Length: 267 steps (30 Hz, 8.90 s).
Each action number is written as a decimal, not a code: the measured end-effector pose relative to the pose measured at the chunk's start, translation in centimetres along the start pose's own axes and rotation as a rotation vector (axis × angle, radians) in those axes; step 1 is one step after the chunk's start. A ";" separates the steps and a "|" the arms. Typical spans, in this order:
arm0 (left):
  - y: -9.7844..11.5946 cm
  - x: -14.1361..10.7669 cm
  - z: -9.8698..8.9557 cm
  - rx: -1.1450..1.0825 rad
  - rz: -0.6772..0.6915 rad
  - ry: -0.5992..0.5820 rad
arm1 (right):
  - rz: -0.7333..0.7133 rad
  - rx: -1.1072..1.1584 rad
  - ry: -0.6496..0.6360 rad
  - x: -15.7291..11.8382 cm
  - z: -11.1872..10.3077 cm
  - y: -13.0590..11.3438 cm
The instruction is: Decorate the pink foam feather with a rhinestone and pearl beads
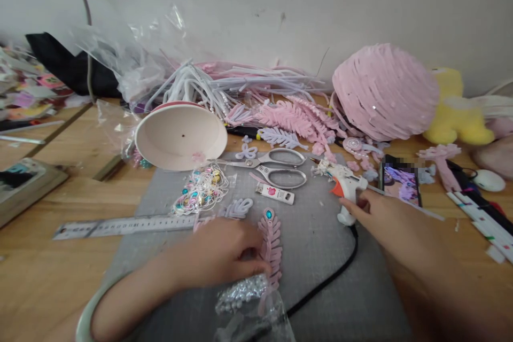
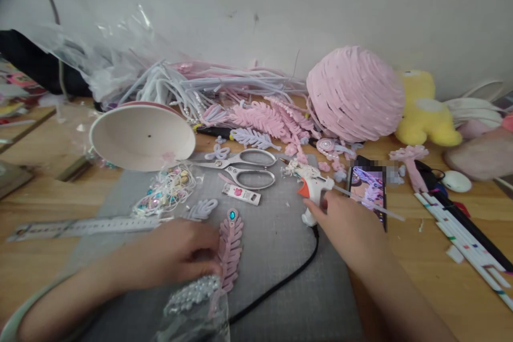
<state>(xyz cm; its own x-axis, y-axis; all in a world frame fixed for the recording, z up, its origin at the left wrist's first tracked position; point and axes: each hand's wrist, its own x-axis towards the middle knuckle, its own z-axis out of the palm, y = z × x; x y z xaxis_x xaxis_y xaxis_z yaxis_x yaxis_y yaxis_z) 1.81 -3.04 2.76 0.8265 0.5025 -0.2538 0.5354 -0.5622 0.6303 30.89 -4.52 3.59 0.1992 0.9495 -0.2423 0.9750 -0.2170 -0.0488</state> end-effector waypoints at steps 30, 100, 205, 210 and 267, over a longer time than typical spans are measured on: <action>-0.8 1.0 1.3 0.256 -0.209 0.121 | 0.147 1.285 -0.245 -1.7 1.1 0.5; 0.8 0.5 1.7 0.282 -0.431 0.128 | -0.541 -0.111 0.169 -3.7 2.2 -1.8; 0.7 0.7 2.0 0.295 -0.436 0.129 | 0.276 1.676 -0.771 -2.5 0.9 -6.2; 0.7 0.7 1.9 0.280 -0.429 0.132 | 0.289 1.616 -0.758 -2.6 0.1 -6.3; 0.6 0.7 1.9 0.302 -0.362 0.163 | -0.529 0.771 -0.099 -1.6 5.2 -8.0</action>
<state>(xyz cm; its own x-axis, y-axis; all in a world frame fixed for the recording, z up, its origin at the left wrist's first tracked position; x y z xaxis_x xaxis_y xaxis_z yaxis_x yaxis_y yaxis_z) 3.01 -4.32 1.55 0.5528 0.7835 -0.2838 0.8296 -0.4855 0.2756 22.23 -5.45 -0.64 -0.2946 0.9519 -0.0848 0.5951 0.1133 -0.7956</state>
